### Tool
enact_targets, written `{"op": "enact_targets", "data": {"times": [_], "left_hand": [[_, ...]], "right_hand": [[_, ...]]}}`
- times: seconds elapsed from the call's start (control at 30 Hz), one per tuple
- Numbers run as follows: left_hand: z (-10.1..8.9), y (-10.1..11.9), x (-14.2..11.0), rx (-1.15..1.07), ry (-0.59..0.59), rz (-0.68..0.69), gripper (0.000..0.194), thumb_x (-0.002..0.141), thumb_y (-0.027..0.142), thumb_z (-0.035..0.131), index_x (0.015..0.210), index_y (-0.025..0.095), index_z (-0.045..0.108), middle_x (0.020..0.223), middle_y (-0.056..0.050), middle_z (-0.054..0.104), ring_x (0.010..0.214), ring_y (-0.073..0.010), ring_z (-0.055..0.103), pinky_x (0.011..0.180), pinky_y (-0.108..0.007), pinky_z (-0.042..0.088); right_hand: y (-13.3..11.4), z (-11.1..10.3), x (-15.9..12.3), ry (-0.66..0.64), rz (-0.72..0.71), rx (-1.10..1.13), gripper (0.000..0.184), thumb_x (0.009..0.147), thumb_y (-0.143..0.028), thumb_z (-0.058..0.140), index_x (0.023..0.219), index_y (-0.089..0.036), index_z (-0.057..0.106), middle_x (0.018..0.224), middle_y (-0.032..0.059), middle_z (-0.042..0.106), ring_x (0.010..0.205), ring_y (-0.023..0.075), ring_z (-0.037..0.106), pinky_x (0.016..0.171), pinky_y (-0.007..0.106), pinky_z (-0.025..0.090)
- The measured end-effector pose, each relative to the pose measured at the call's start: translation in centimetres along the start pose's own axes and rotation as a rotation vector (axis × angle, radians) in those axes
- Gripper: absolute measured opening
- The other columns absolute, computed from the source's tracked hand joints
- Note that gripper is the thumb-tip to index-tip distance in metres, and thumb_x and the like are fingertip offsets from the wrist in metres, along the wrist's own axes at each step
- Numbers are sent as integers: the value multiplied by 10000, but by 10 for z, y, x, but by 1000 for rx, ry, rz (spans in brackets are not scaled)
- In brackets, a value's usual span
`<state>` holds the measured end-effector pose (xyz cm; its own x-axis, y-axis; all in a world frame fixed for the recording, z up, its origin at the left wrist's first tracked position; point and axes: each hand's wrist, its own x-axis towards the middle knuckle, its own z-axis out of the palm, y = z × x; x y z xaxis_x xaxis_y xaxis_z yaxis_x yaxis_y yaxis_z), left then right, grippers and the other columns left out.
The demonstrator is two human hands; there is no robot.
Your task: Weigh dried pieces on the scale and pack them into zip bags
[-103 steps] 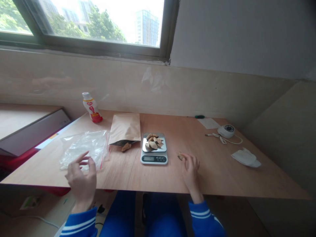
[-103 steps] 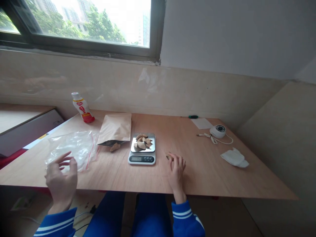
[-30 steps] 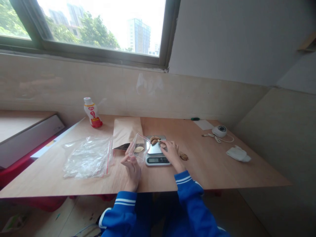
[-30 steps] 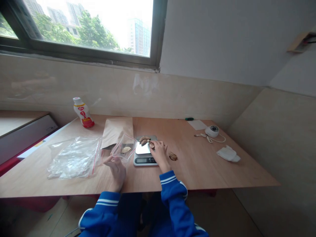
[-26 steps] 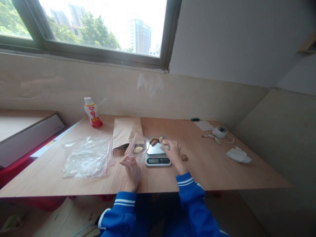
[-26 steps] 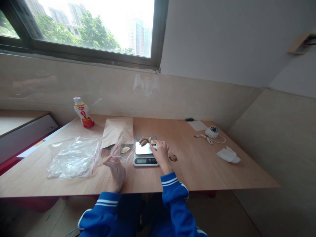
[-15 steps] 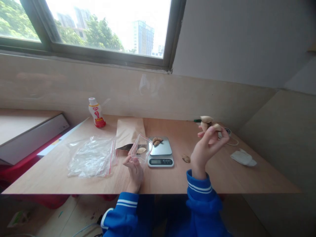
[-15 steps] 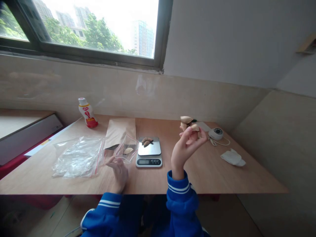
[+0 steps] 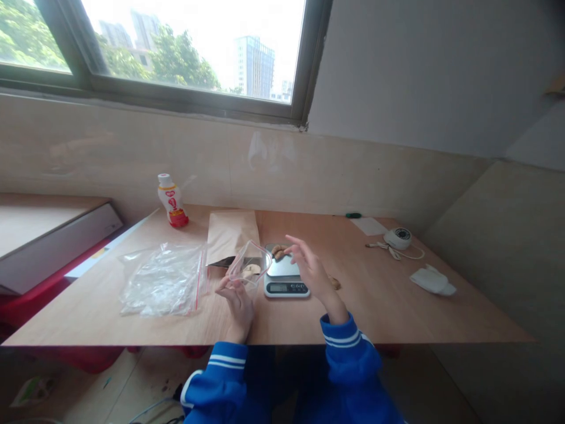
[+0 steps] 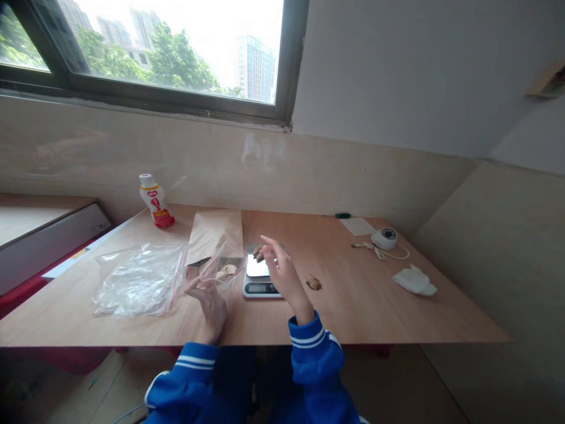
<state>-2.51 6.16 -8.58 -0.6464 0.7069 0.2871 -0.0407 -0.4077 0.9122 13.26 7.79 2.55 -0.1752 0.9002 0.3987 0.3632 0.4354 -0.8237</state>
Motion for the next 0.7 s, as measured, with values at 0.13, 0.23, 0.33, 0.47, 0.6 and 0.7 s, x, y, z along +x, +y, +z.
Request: {"op": "enact_targets", "data": {"times": [0.13,0.23,0.33,0.47,0.6,0.7], "left_hand": [[0,-2,1,80,82,72,320,852,534,464,915,240,353,856,4,476,716,-142,521,691,-354,464],[-2,-3,0,106,90,116,335,847,550,461,908,231,379,852,-7,489,718,-156,534,689,-377,475],[-3,-3,-1,91,58,134,380,821,585,482,888,222,392,787,-1,504,634,-157,531,632,-381,484],[-3,-1,-1,72,25,142,381,818,591,487,866,223,397,713,29,491,574,-140,525,580,-342,473],[-1,1,0,54,28,146,403,807,621,477,844,230,384,706,37,491,561,-116,526,555,-294,462],[1,3,2,38,22,149,406,802,617,491,846,231,373,746,28,506,581,-109,535,576,-289,482]], "right_hand": [[40,7,14,84,2,-152,318,905,-340,427,1148,-215,589,1094,76,630,946,200,589,842,358,465],[66,17,27,45,10,-346,328,880,-285,451,1176,-216,575,1209,90,580,1147,235,490,974,407,375],[83,28,38,-56,74,-491,375,844,-305,525,1209,-225,552,1318,96,518,1234,265,413,1003,440,312],[90,37,44,-89,83,-593,290,828,-331,564,1105,-249,594,1205,78,595,1169,275,443,956,450,297],[88,36,41,-7,102,-616,281,766,-346,635,1024,-241,596,1085,79,607,1063,291,478,887,451,332],[85,32,38,67,93,-508,294,708,-295,670,973,-215,571,1033,65,567,978,252,523,847,401,391]]}}
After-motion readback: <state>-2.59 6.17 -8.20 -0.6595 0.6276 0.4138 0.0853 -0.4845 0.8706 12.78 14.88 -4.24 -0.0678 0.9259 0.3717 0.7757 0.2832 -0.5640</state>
